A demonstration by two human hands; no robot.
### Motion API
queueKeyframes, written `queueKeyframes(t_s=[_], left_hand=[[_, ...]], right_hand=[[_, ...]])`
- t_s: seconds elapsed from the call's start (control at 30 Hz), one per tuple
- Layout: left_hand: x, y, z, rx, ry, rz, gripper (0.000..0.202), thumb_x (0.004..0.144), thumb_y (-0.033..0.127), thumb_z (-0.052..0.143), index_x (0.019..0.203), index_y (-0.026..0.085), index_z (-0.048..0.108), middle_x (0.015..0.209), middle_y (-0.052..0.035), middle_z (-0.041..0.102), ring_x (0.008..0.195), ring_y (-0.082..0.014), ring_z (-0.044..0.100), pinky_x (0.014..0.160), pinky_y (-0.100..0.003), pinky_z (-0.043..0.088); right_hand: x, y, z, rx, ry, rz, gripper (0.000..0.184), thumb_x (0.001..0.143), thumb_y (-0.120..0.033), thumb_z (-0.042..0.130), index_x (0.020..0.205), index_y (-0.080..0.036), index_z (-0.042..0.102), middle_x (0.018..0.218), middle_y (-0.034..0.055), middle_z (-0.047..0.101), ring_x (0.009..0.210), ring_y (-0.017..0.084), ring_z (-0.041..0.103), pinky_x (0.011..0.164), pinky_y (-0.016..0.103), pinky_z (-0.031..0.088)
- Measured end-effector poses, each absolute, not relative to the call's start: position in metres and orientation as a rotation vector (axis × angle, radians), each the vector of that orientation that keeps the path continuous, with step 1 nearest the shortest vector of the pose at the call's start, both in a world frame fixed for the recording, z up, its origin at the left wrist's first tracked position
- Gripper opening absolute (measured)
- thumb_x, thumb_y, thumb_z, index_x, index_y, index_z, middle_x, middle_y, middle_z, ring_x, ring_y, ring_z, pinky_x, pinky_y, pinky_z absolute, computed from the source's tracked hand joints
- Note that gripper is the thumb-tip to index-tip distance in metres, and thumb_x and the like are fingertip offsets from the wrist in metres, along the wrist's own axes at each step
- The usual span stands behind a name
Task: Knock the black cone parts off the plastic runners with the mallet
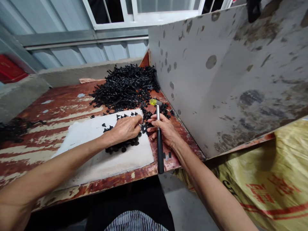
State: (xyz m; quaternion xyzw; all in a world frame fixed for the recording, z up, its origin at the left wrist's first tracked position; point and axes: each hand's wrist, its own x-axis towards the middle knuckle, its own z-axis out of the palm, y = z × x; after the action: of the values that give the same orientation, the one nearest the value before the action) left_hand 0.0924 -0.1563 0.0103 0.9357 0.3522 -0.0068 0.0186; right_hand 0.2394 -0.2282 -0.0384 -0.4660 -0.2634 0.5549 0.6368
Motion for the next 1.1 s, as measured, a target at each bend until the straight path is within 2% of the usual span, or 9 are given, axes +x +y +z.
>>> queueKeyframes(t_s=[0.13,0.27,0.33,0.47,0.57,0.77,0.83,0.93,1.1], left_hand=[[0.091,-0.156,0.012,2.863,1.076,0.033,0.03,0.082,0.019,0.038,0.105,0.022,0.057,0.089,-0.0065,0.07,0.085,-0.0254,0.066,0.069,-0.033,0.045],[0.093,-0.167,0.012,2.967,1.044,0.001,0.031,0.087,0.034,0.04,0.107,0.016,0.055,0.09,-0.013,0.07,0.088,-0.0318,0.066,0.068,-0.037,0.046],[0.095,-0.172,0.011,2.98,1.026,-0.014,0.032,0.086,0.033,0.042,0.109,0.014,0.054,0.089,-0.0145,0.069,0.087,-0.0329,0.067,0.066,-0.037,0.046],[0.1,-0.171,0.009,2.871,1.039,-0.016,0.032,0.081,0.019,0.043,0.111,0.015,0.051,0.086,-0.0105,0.069,0.083,-0.0287,0.066,0.065,-0.034,0.044],[0.101,-0.162,0.009,2.695,1.082,0.11,0.027,0.078,0.017,0.047,0.104,0.021,0.052,0.081,-0.0037,0.067,0.081,-0.0234,0.063,0.065,-0.031,0.041],[0.099,-0.153,0.012,1.987,0.882,0.372,0.017,0.071,0.01,0.056,0.082,0.02,0.048,0.051,0.0082,0.046,0.044,-0.0091,0.039,0.045,-0.022,0.025],[0.098,-0.154,0.014,1.817,0.829,0.342,0.015,0.069,0.01,0.057,0.079,0.019,0.05,0.05,0.009,0.042,0.043,-0.0076,0.035,0.043,-0.021,0.024],[0.096,-0.153,0.016,1.713,0.84,0.332,0.011,0.07,0.013,0.058,0.077,0.018,0.052,0.056,0.007,0.044,0.048,-0.008,0.04,0.042,-0.02,0.03],[0.088,-0.141,0.011,1.965,0.636,0.281,0.006,0.076,0.02,0.054,0.081,0.018,0.054,0.061,0.005,0.046,0.052,-0.009,0.042,0.045,-0.021,0.033]], right_hand=[[0.24,-0.228,-0.04,-1.081,-0.628,1.259,0.03,0.064,-0.017,0.063,0.091,-0.021,0.051,0.095,0.0031,0.069,0.054,0.014,0.066,0.032,0.021,0.049],[0.238,-0.228,-0.041,-1.089,-0.659,1.248,0.032,0.061,-0.018,0.065,0.09,-0.021,0.052,0.096,0.0027,0.068,0.055,0.014,0.065,0.033,0.021,0.049],[0.237,-0.227,-0.041,-1.09,-0.675,1.244,0.033,0.059,-0.017,0.066,0.089,-0.02,0.053,0.099,0.0026,0.068,0.056,0.014,0.065,0.033,0.022,0.049],[0.237,-0.228,-0.041,-1.101,-0.688,1.22,0.033,0.057,-0.018,0.067,0.088,-0.02,0.055,0.103,0.0029,0.066,0.058,0.012,0.064,0.034,0.022,0.05],[0.24,-0.228,-0.042,-1.11,-0.675,1.177,0.032,0.058,-0.02,0.068,0.087,-0.02,0.056,0.102,0.0019,0.065,0.059,0.011,0.063,0.035,0.021,0.051],[0.243,-0.228,-0.042,-1.086,-0.665,1.145,0.036,0.057,-0.024,0.072,0.089,-0.021,0.055,0.082,-0.0024,0.065,0.052,0.011,0.061,0.032,0.02,0.048],[0.243,-0.229,-0.04,-1.073,-0.677,1.151,0.036,0.057,-0.024,0.074,0.088,-0.021,0.056,0.074,-0.0034,0.065,0.048,0.01,0.059,0.03,0.018,0.046],[0.244,-0.23,-0.038,-1.056,-0.692,1.15,0.037,0.054,-0.024,0.077,0.085,-0.02,0.057,0.066,-0.0045,0.063,0.047,0.009,0.057,0.032,0.017,0.047],[0.247,-0.23,-0.04,-1.035,-0.682,1.092,0.037,0.054,-0.028,0.081,0.082,-0.018,0.059,0.06,-0.0061,0.061,0.044,0.007,0.055,0.034,0.017,0.048]])
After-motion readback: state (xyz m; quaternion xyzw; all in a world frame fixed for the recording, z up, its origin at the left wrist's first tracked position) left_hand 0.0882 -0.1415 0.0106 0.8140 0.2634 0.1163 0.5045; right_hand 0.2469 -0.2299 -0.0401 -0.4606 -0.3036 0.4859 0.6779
